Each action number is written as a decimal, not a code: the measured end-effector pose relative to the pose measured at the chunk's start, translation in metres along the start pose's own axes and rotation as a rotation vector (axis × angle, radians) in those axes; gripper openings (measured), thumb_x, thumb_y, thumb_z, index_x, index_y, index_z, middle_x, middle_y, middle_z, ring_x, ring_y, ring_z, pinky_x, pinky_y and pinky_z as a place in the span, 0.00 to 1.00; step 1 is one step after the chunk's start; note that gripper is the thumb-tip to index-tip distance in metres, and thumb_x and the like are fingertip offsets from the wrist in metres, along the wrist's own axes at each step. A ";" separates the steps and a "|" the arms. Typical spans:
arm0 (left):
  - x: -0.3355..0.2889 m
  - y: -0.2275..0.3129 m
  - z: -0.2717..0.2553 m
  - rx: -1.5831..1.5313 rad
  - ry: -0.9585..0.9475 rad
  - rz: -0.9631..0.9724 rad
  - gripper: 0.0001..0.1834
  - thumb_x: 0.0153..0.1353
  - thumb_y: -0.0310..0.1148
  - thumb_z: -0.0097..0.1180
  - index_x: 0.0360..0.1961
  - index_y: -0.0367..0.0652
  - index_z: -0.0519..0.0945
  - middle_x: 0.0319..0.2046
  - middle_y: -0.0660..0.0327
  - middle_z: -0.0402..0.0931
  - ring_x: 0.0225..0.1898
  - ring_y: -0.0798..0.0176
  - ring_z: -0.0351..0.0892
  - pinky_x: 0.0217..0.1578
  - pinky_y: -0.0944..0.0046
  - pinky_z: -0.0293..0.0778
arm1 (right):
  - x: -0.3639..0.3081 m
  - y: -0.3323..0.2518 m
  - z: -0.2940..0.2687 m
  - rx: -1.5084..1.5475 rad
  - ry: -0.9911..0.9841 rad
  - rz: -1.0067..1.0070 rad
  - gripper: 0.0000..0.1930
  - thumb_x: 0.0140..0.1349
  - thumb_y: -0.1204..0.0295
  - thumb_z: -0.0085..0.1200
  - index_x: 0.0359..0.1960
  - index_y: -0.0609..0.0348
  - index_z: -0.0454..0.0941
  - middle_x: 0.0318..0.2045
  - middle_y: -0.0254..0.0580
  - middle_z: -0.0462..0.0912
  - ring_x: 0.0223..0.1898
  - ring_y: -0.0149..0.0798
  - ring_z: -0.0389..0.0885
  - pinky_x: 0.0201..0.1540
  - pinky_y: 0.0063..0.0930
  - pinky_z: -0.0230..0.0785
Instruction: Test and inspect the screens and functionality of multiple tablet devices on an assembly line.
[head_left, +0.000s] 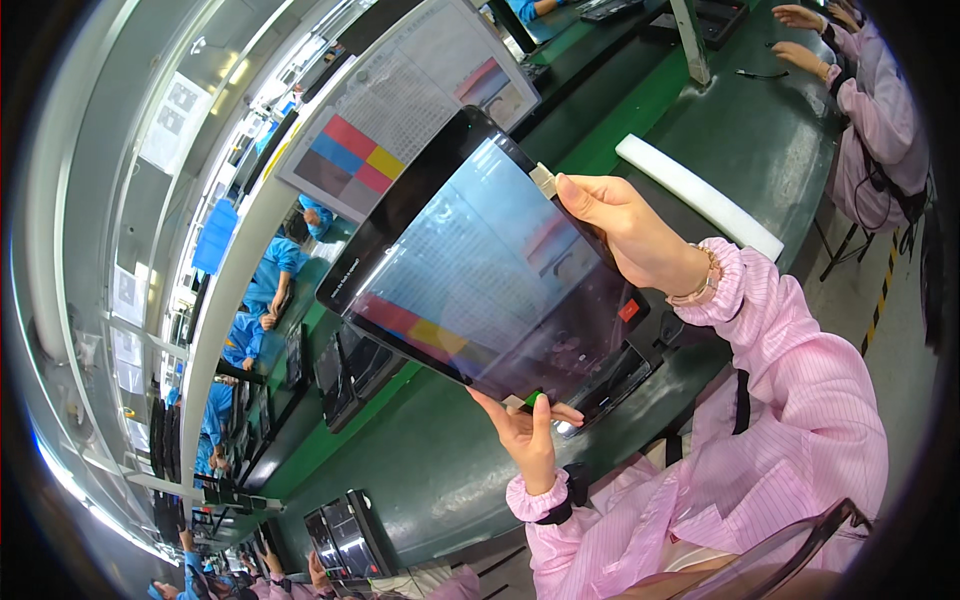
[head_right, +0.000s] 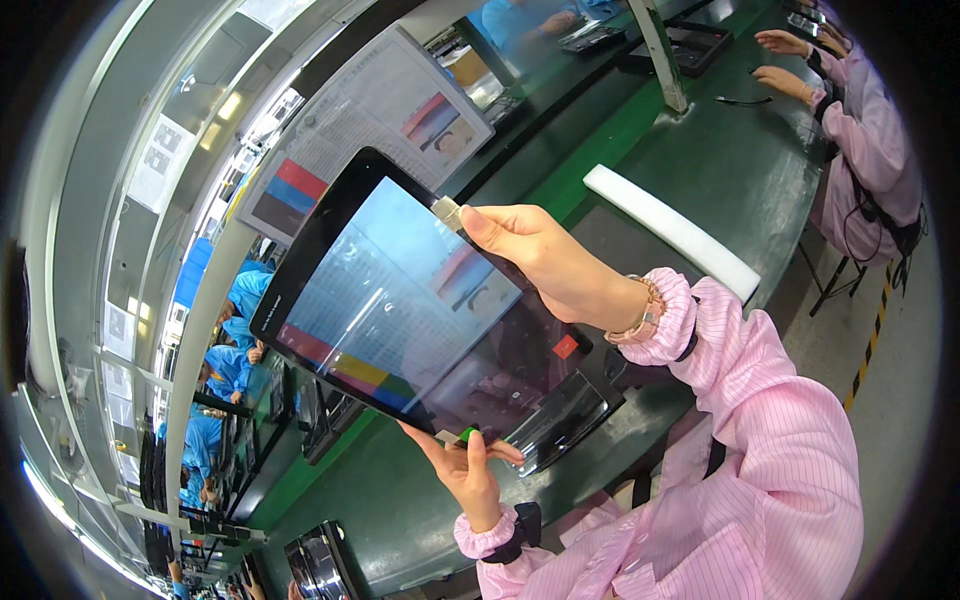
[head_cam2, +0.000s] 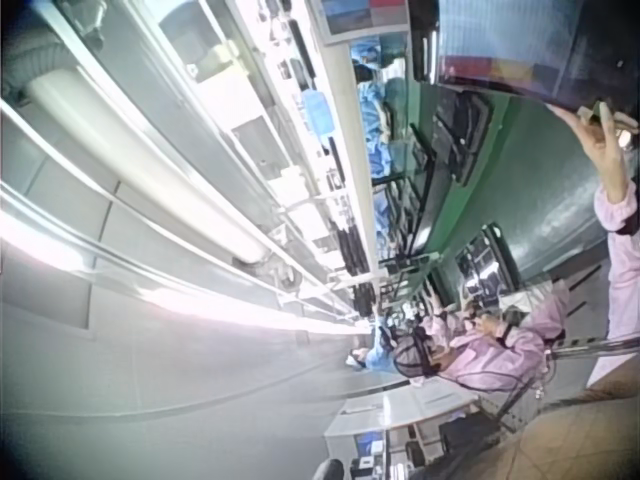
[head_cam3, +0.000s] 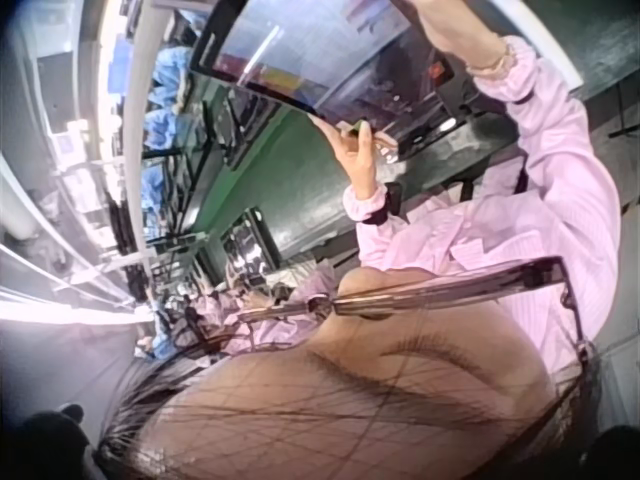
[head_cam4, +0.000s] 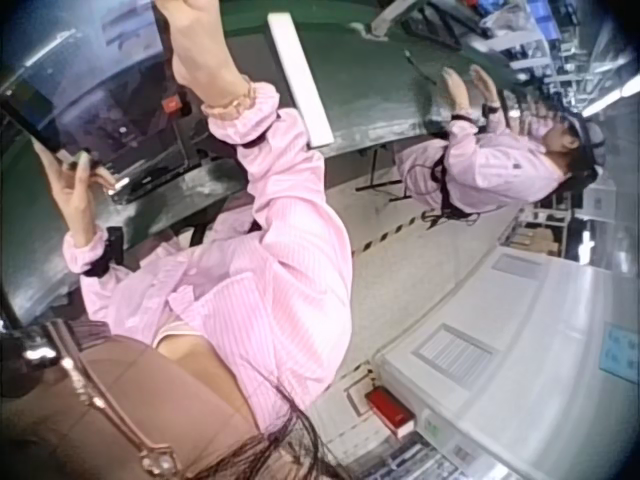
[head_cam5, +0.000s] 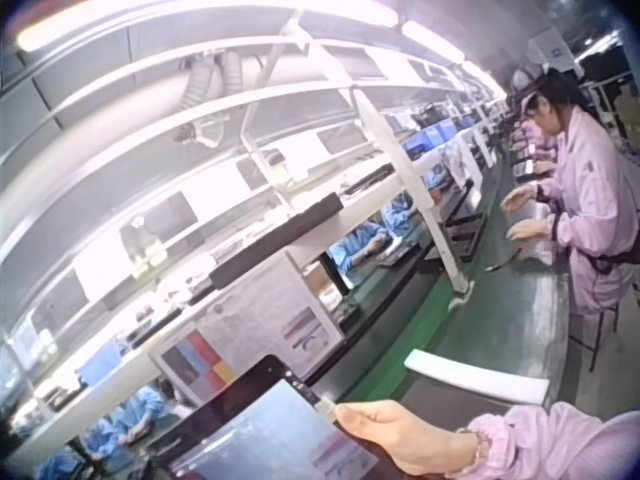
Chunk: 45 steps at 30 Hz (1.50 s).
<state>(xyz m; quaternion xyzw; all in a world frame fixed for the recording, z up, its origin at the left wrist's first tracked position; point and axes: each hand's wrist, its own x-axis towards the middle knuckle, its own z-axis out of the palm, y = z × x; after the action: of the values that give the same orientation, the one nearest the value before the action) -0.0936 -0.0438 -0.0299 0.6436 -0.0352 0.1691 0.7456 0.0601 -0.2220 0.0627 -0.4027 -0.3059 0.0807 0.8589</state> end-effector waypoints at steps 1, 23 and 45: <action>0.000 0.000 0.000 0.000 0.001 -0.001 0.46 0.63 0.19 0.43 0.68 0.58 0.25 0.26 0.56 0.71 0.18 0.57 0.77 0.23 0.58 0.76 | 0.000 -0.001 0.002 0.017 0.004 0.010 0.20 0.68 0.58 0.42 0.43 0.64 0.76 0.37 0.32 0.79 0.38 0.21 0.73 0.43 0.18 0.67; -0.001 0.005 -0.003 0.041 0.012 0.008 0.46 0.63 0.20 0.44 0.67 0.55 0.25 0.26 0.58 0.70 0.16 0.58 0.75 0.20 0.59 0.76 | 0.000 -0.002 0.004 0.038 -0.029 -0.013 0.21 0.69 0.58 0.41 0.48 0.66 0.74 0.41 0.33 0.79 0.41 0.21 0.73 0.47 0.18 0.66; 0.005 -0.011 -0.015 0.524 0.103 0.382 0.35 0.67 0.34 0.38 0.69 0.41 0.37 0.55 0.52 0.63 0.37 0.66 0.75 0.37 0.63 0.74 | -0.003 -0.003 0.001 0.026 -0.009 -0.004 0.21 0.68 0.58 0.42 0.48 0.67 0.74 0.38 0.34 0.80 0.38 0.21 0.75 0.43 0.18 0.67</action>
<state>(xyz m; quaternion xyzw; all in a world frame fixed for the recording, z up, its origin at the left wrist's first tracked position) -0.0887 -0.0295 -0.0411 0.7859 -0.0726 0.3415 0.5104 0.0569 -0.2240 0.0642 -0.3908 -0.3094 0.0845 0.8628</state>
